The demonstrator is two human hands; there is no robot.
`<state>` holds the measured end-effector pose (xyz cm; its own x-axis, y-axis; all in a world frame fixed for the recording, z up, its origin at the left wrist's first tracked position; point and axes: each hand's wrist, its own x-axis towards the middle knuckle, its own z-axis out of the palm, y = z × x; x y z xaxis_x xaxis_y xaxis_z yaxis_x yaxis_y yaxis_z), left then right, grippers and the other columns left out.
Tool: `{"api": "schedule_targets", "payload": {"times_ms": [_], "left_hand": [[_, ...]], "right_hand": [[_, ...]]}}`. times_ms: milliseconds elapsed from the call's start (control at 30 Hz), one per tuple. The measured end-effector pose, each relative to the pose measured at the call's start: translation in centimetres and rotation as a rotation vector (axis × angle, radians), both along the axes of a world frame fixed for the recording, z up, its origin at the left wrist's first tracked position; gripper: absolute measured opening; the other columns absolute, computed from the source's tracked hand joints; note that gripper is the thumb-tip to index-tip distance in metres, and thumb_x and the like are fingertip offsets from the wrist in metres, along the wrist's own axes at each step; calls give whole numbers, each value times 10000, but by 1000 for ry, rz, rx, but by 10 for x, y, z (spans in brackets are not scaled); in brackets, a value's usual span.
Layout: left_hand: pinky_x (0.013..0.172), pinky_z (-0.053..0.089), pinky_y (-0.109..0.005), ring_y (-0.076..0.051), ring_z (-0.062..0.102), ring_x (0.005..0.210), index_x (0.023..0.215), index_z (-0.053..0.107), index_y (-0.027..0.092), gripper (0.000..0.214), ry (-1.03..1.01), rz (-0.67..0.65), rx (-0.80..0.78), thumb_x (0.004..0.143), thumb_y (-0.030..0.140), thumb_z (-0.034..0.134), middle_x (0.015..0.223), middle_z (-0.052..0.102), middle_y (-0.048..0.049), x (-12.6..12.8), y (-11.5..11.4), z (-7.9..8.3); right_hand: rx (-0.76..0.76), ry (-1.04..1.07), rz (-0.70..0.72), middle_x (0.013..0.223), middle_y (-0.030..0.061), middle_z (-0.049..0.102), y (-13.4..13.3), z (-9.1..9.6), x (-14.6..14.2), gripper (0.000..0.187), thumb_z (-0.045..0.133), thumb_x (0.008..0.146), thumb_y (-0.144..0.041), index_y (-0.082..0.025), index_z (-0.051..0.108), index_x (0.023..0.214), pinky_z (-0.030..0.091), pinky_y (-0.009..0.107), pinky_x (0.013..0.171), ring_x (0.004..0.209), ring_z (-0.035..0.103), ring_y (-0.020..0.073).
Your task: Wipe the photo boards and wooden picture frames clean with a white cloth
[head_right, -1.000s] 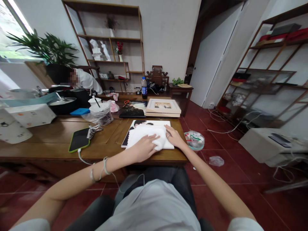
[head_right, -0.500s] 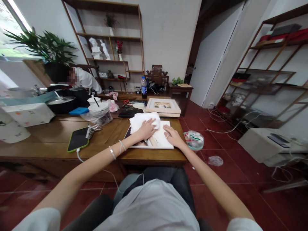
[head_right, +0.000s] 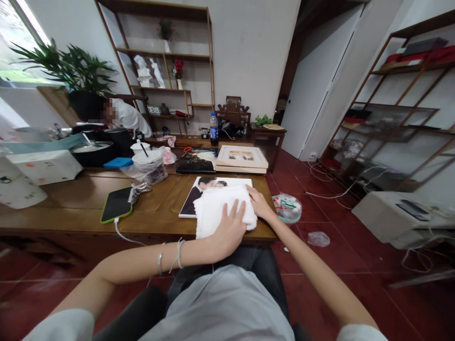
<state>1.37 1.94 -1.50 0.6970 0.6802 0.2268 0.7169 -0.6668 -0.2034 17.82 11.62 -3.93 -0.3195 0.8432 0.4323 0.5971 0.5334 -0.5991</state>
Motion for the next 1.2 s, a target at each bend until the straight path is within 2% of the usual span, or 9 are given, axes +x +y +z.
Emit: {"api": "schedule_targets", "payload": {"times_ms": [133,233,333,467,567,633,767,900,1200], "left_hand": [[989,308,-622,-415,281,1321,1075,670,145,303,11,-29,-57,842,177,479,1442,346,-171,-7,-5,9],[1000,312,-602,-390,300,1319,1045,675,148,285,-6,-38,-123,848,180,471,1436,364,-158,-13,9,18],[1009,318,-574,-358,320,1317,1060,656,147,282,-34,6,-136,871,200,453,1427,380,-154,-17,41,21],[1030,302,-540,-323,312,1326,1101,623,143,311,-76,25,-157,906,268,414,1439,370,-129,-22,99,19],[1055,277,-497,-279,293,1341,1159,581,161,352,-109,-53,-167,930,305,356,1444,370,-102,-22,131,15],[1054,276,-487,-268,297,1339,1198,551,177,372,-130,-105,-160,939,328,330,1441,375,-95,-19,141,13],[1040,294,-477,-268,350,1303,1187,557,159,379,-148,-136,-102,941,311,312,1384,445,-121,-13,143,11],[1030,311,-459,-267,413,1258,1129,598,130,358,-141,-62,-85,926,276,342,1336,485,-158,-21,141,11],[1027,329,-455,-263,334,1319,1058,642,150,334,-130,77,-93,918,258,359,1376,461,-118,-95,130,4]], "right_hand": [[-8,-1,-6,1270,-8,580,0,0,-1,437,430,770,-179,-262,643,1143,326,409,1079,1274,427,222],[-3,3,-15,1273,-13,578,1,-2,-1,433,427,789,-186,-269,628,1163,321,410,1083,1274,428,215],[22,-3,-30,1277,-6,574,4,-5,-1,454,418,791,-163,-264,612,1188,308,423,1092,1275,427,212],[43,-23,-58,1291,14,561,6,-9,0,461,416,780,-137,-247,624,1176,294,429,1101,1270,434,208],[52,-22,-59,1297,5,556,7,-10,0,471,419,779,-124,-260,620,1182,289,420,1105,1269,436,199],[54,-21,-55,1298,-9,554,6,-9,0,481,420,779,-117,-276,612,1190,291,415,1105,1268,437,199],[54,-34,-50,1303,-11,549,4,-7,0,480,416,789,-116,-280,606,1198,297,416,1102,1271,433,201],[40,-17,-53,1297,16,556,5,-7,0,462,428,784,-122,-251,617,1185,292,427,1106,1267,438,199],[43,33,-58,1261,32,584,7,-11,1,402,468,787,-167,-239,644,1141,302,441,1103,1254,454,205]]}}
